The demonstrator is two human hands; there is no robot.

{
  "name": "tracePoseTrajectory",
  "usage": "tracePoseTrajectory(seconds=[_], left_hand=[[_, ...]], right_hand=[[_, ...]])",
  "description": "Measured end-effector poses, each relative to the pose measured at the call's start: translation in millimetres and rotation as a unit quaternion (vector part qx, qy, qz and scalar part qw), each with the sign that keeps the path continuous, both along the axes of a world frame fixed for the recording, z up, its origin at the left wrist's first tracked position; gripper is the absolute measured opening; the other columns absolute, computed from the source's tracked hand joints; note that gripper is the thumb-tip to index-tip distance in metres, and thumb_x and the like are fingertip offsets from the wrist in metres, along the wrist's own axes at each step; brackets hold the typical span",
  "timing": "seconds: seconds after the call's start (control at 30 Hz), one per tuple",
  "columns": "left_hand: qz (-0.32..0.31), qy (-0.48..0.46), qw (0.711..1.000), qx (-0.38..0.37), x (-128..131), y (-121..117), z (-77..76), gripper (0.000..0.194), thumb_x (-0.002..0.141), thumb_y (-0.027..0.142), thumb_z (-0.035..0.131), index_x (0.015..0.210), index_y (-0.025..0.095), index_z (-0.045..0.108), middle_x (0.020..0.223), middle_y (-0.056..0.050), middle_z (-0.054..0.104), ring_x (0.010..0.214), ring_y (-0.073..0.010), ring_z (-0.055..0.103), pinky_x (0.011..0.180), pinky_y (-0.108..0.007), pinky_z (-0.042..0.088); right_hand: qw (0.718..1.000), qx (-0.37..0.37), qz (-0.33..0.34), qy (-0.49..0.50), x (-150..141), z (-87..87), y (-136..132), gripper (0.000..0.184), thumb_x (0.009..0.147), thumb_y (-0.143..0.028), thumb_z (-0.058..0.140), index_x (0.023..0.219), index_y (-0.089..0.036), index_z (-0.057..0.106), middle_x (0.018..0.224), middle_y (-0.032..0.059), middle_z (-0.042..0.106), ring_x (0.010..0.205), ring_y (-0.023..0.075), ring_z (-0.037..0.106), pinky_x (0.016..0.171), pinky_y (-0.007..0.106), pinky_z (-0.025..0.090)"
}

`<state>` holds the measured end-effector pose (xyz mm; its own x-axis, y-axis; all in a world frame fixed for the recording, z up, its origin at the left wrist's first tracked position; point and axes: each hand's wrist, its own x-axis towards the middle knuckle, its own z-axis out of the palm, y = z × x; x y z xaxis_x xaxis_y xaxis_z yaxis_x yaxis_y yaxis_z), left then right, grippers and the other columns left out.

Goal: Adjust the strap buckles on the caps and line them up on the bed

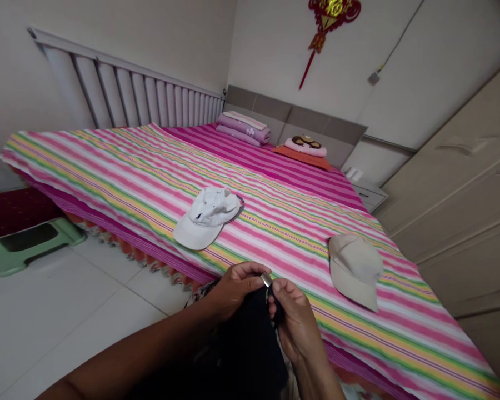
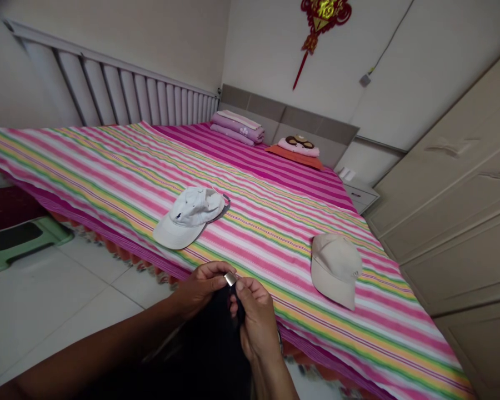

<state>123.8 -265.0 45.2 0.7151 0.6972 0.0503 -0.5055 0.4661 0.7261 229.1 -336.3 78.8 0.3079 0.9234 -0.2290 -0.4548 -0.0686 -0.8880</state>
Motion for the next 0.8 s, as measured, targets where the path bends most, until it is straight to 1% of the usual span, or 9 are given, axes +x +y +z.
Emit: tracePoseTrajectory(seconds=[0.07, 0.13, 0.3, 0.4, 0.47, 0.6, 0.63, 0.7, 0.8], left_hand=[[0.005, 0.000, 1.000, -0.011, -1.1, 0.1, 0.5, 0.023, 0.067, 0.023, 0.067, 0.086, 0.014, 0.059, 0.068, -0.003, 0.063, 0.055, -0.0150, 0.060, 0.054, -0.029, 0.048], [0.008, 0.005, 1.000, -0.011, -1.9, 0.3, 1.3, 0.024, 0.066, 0.024, 0.068, 0.086, 0.014, 0.059, 0.070, -0.003, 0.062, 0.055, -0.0152, 0.060, 0.053, -0.029, 0.049], [-0.009, 0.010, 1.000, 0.014, -1.6, -0.1, 1.5, 0.025, 0.067, 0.026, 0.067, 0.087, 0.015, 0.058, 0.071, -0.003, 0.062, 0.055, -0.0151, 0.060, 0.055, -0.031, 0.049], [-0.006, 0.015, 0.999, 0.038, -1.3, -0.5, 0.5, 0.026, 0.067, 0.025, 0.067, 0.089, 0.016, 0.056, 0.075, -0.002, 0.062, 0.058, -0.0132, 0.059, 0.059, -0.028, 0.047], [0.008, 0.018, 0.999, 0.049, -1.1, -0.8, -0.1, 0.027, 0.066, 0.024, 0.068, 0.088, 0.015, 0.056, 0.076, -0.002, 0.061, 0.061, -0.0111, 0.058, 0.062, -0.025, 0.045], [0.015, 0.014, 0.999, 0.039, -0.8, -1.4, -0.4, 0.030, 0.065, 0.024, 0.069, 0.091, 0.016, 0.057, 0.077, -0.001, 0.061, 0.060, -0.0105, 0.057, 0.061, -0.025, 0.044], [0.014, 0.014, 0.999, 0.034, -0.8, -1.4, -0.3, 0.031, 0.064, 0.024, 0.069, 0.092, 0.016, 0.057, 0.077, -0.002, 0.061, 0.060, -0.0111, 0.058, 0.061, -0.025, 0.044], [0.022, 0.024, 0.999, 0.026, -0.9, -0.9, 0.4, 0.031, 0.063, 0.022, 0.070, 0.091, 0.014, 0.059, 0.078, -0.003, 0.062, 0.064, -0.0120, 0.058, 0.062, -0.025, 0.044], [0.043, 0.032, 0.999, 0.010, -0.5, 0.1, 1.3, 0.026, 0.059, 0.019, 0.073, 0.083, 0.013, 0.061, 0.074, -0.003, 0.064, 0.068, -0.0120, 0.058, 0.066, -0.024, 0.043]], right_hand=[[1.000, 0.011, 0.007, 0.008, 0.4, 1.4, -2.2, 0.016, 0.065, -0.028, 0.067, 0.069, -0.016, 0.059, 0.053, -0.0030, 0.052, 0.046, 0.0073, 0.043, 0.046, 0.018, 0.034], [1.000, 0.019, 0.006, 0.008, 0.2, 2.7, -3.5, 0.016, 0.062, -0.024, 0.068, 0.073, -0.016, 0.060, 0.056, -0.0028, 0.053, 0.049, 0.0084, 0.045, 0.048, 0.019, 0.036], [0.999, 0.019, -0.025, 0.021, -1.4, 3.2, -2.1, 0.022, 0.059, -0.021, 0.071, 0.068, -0.019, 0.051, 0.052, -0.0063, 0.049, 0.045, 0.0079, 0.044, 0.045, 0.019, 0.034], [0.998, 0.031, -0.043, 0.021, -1.6, 1.2, -1.0, 0.026, 0.059, -0.021, 0.072, 0.068, -0.020, 0.048, 0.050, -0.0077, 0.047, 0.043, 0.0073, 0.043, 0.044, 0.019, 0.035], [0.998, 0.041, -0.053, 0.016, -1.6, -0.6, -0.8, 0.028, 0.058, -0.019, 0.073, 0.066, -0.020, 0.047, 0.050, -0.0082, 0.046, 0.043, 0.0065, 0.042, 0.045, 0.018, 0.035], [0.997, 0.051, -0.058, 0.007, -1.9, -3.3, -1.4, 0.030, 0.056, -0.019, 0.074, 0.063, -0.019, 0.045, 0.057, -0.0067, 0.051, 0.048, 0.0066, 0.044, 0.048, 0.018, 0.037], [0.997, 0.052, -0.057, -0.005, -1.9, -3.6, -1.8, 0.030, 0.057, -0.020, 0.074, 0.062, -0.019, 0.044, 0.058, -0.0063, 0.051, 0.049, 0.0069, 0.045, 0.049, 0.019, 0.038], [0.995, 0.049, -0.055, -0.061, -1.6, -4.0, -2.9, 0.027, 0.061, -0.024, 0.072, 0.064, -0.020, 0.045, 0.059, -0.0058, 0.050, 0.049, 0.0076, 0.044, 0.048, 0.019, 0.037], [0.978, 0.047, -0.048, -0.200, -0.6, -5.1, -5.1, 0.021, 0.067, -0.029, 0.067, 0.077, -0.020, 0.050, 0.062, -0.0045, 0.049, 0.050, 0.0089, 0.044, 0.047, 0.021, 0.036]])
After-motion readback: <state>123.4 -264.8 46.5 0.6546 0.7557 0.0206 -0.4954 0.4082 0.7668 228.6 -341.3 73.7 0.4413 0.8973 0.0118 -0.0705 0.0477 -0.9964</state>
